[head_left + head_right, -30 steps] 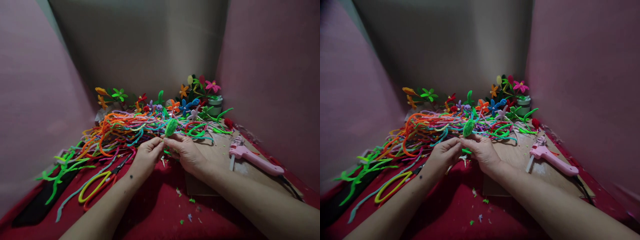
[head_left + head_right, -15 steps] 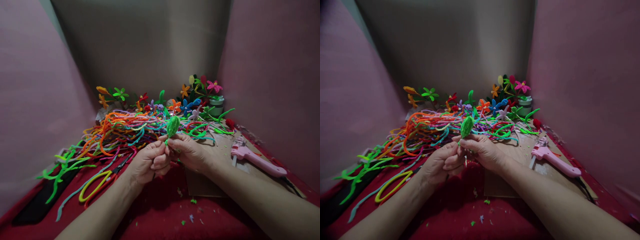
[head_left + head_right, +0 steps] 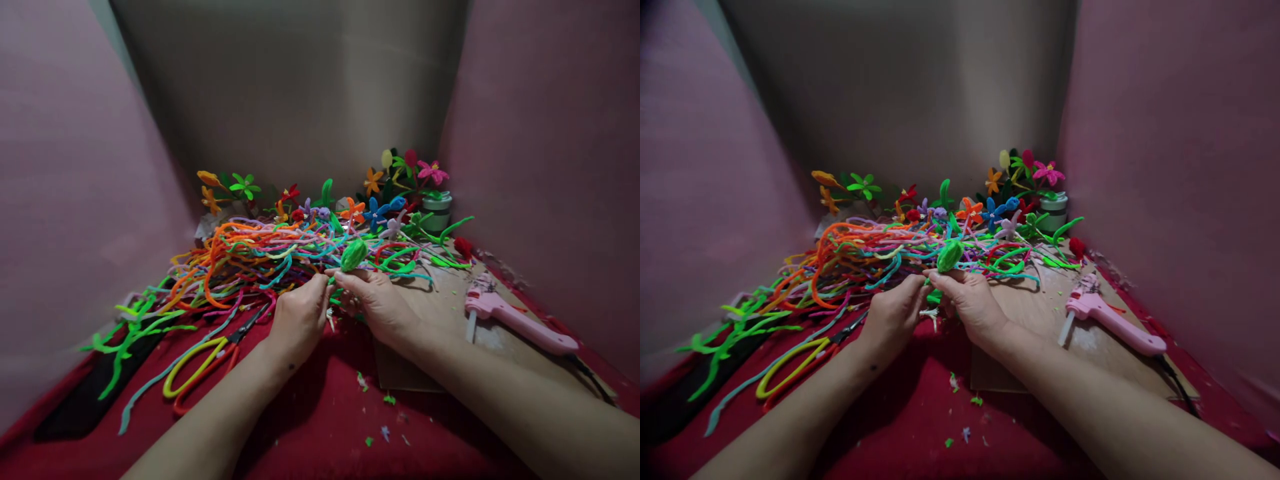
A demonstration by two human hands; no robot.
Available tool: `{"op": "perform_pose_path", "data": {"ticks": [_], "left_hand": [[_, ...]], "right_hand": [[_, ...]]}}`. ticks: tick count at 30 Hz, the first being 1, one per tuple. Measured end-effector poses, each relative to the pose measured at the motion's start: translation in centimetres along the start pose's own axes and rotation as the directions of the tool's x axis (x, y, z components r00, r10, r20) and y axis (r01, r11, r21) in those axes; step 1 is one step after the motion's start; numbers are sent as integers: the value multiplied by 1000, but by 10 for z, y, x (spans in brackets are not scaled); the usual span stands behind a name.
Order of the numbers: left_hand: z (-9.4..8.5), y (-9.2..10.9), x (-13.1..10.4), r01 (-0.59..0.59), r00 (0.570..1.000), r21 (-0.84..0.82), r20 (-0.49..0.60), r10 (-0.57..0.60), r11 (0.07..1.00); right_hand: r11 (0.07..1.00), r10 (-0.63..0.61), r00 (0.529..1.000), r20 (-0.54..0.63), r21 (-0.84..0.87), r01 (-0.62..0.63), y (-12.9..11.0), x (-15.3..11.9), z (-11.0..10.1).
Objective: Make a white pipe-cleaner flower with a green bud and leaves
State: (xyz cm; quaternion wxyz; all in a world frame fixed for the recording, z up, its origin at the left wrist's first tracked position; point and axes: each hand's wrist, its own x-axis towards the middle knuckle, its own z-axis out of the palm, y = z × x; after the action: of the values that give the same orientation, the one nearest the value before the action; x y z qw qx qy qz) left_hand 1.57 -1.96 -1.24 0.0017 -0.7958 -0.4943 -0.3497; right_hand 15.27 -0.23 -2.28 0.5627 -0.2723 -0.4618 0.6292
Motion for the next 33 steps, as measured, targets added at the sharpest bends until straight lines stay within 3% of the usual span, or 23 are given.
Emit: {"op": "perform_pose_path", "data": {"ticks": [4,8,10,13,17,21,24,26,27,29,31,32,33], "left_hand": [[0,-2,-2,-92,996,24,-18,93,995],[-4,2,0,23,1000,-195,11,-22,981],[-7,6,2,126,992,-349,49,-116,929],[-13,13,6,299,954,-590,168,-248,750],[-19,20,9,479,874,-776,381,-300,411],[-18,17,9,551,823,-832,528,-210,65],[-17,13,9,601,794,-797,604,-69,-63],[-16,12,9,615,788,-788,614,-48,10],[-15,12,9,599,801,-792,593,-88,120],[-13,14,8,484,873,-728,438,-214,485],[-9,14,4,284,957,-445,182,-225,849],[-6,13,2,185,982,-253,85,-169,950],[-4,12,0,99,995,-72,29,-97,992]], "right_hand": [[1000,27,1000,-9,-3,-27,-1,0,2],[1000,2,999,44,7,-2,-5,-1,3],[1000,-21,996,91,-17,23,-8,-2,3],[997,-44,986,159,-60,54,-13,-4,3],[1000,-17,983,183,28,12,-11,-3,2],[974,85,979,187,193,-122,-8,1,1],[946,127,967,220,266,-184,-6,2,0],[941,124,970,210,284,-182,-5,2,0],[942,122,973,195,287,-176,-5,2,-1],[945,113,983,142,289,-151,-3,2,0],[953,95,993,68,283,-111,-3,1,1],[957,84,996,33,275,-90,-2,0,1],[962,70,998,4,265,-68,-2,-1,2]]}}
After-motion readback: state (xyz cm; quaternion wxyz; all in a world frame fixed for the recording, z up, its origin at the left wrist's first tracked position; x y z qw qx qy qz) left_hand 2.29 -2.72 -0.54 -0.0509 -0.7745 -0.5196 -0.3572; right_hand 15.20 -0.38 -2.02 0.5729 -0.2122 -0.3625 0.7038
